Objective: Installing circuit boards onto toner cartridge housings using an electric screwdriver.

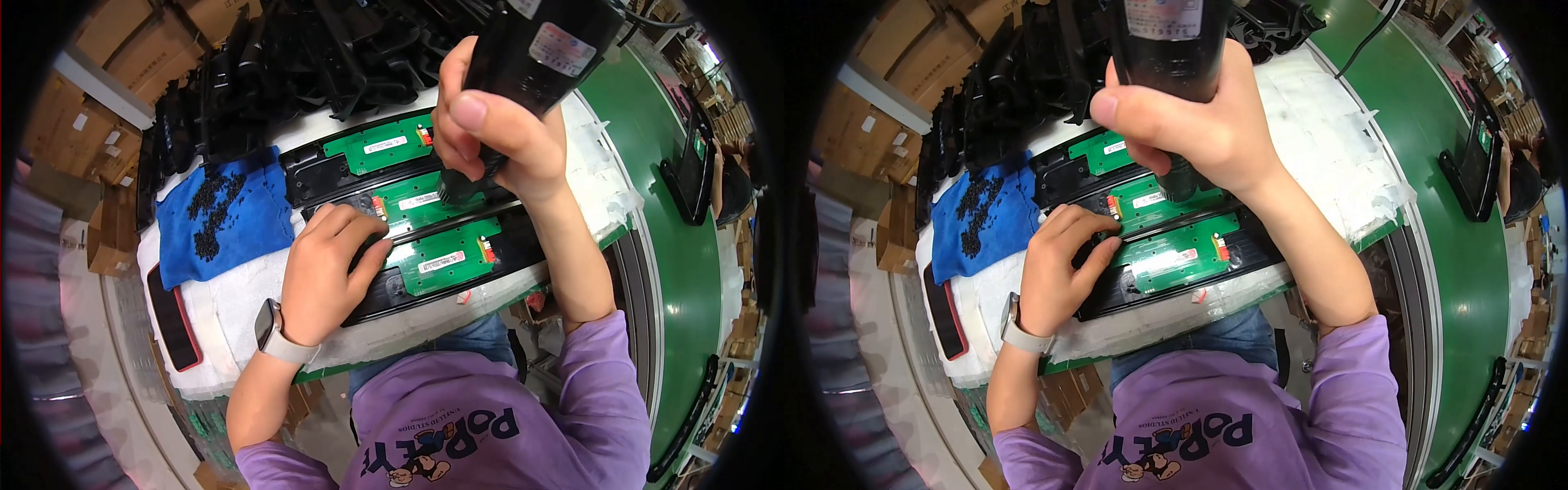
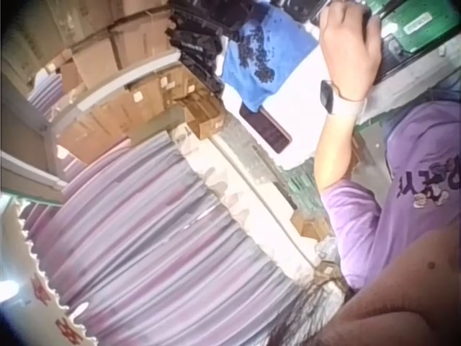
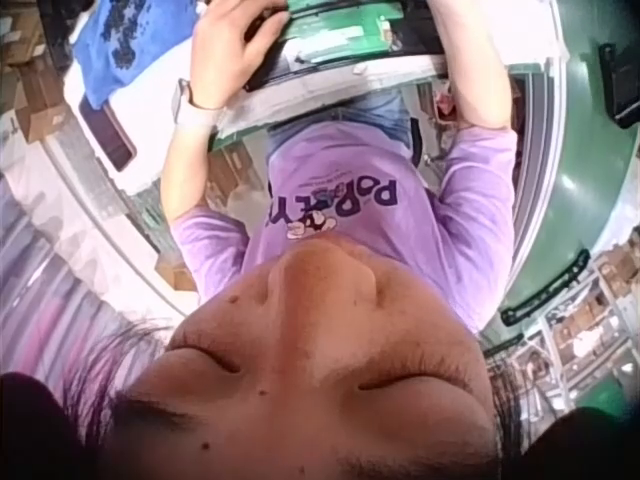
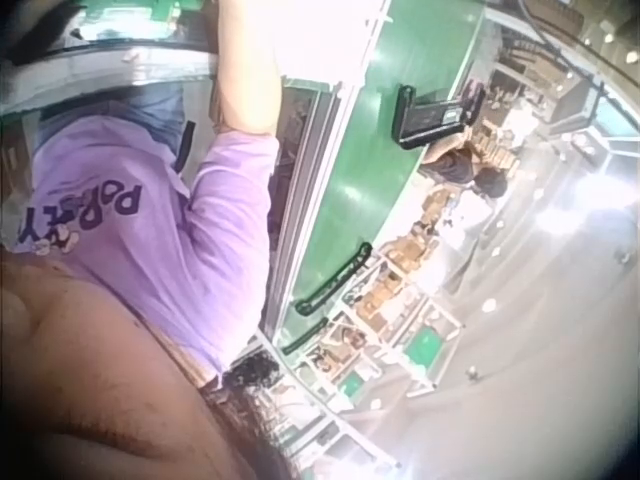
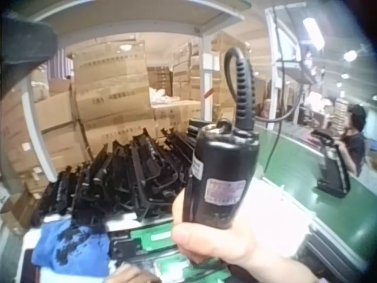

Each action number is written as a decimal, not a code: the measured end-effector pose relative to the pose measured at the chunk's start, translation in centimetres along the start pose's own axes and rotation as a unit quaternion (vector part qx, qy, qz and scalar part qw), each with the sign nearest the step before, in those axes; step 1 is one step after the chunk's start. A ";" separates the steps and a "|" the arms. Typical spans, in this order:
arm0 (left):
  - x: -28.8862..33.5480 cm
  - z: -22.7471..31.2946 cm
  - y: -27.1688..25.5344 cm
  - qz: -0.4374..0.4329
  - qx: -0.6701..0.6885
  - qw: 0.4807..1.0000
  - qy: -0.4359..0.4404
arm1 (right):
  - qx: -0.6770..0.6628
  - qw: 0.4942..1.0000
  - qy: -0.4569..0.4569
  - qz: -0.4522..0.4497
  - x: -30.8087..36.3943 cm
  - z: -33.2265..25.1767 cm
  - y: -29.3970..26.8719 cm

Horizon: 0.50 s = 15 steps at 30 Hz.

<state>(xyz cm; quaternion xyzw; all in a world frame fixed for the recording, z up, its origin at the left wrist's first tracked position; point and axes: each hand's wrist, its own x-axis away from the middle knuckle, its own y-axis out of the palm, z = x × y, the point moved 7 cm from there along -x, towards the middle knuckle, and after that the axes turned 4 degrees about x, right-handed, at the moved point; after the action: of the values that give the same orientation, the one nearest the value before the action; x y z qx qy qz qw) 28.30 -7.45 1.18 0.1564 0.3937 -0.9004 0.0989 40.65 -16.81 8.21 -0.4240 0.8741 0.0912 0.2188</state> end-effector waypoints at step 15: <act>0.5 -2.9 -7.9 0.212 -0.241 0.947 -0.014 | -0.207 0.970 -0.107 -0.068 1.4 -2.0 -1.5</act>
<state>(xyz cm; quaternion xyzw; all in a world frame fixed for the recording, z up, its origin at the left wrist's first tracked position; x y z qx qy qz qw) 26.00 -0.02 4.47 0.1950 0.5553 -0.7392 0.3275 40.44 -19.43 9.42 -0.5062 0.7770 0.2996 0.2242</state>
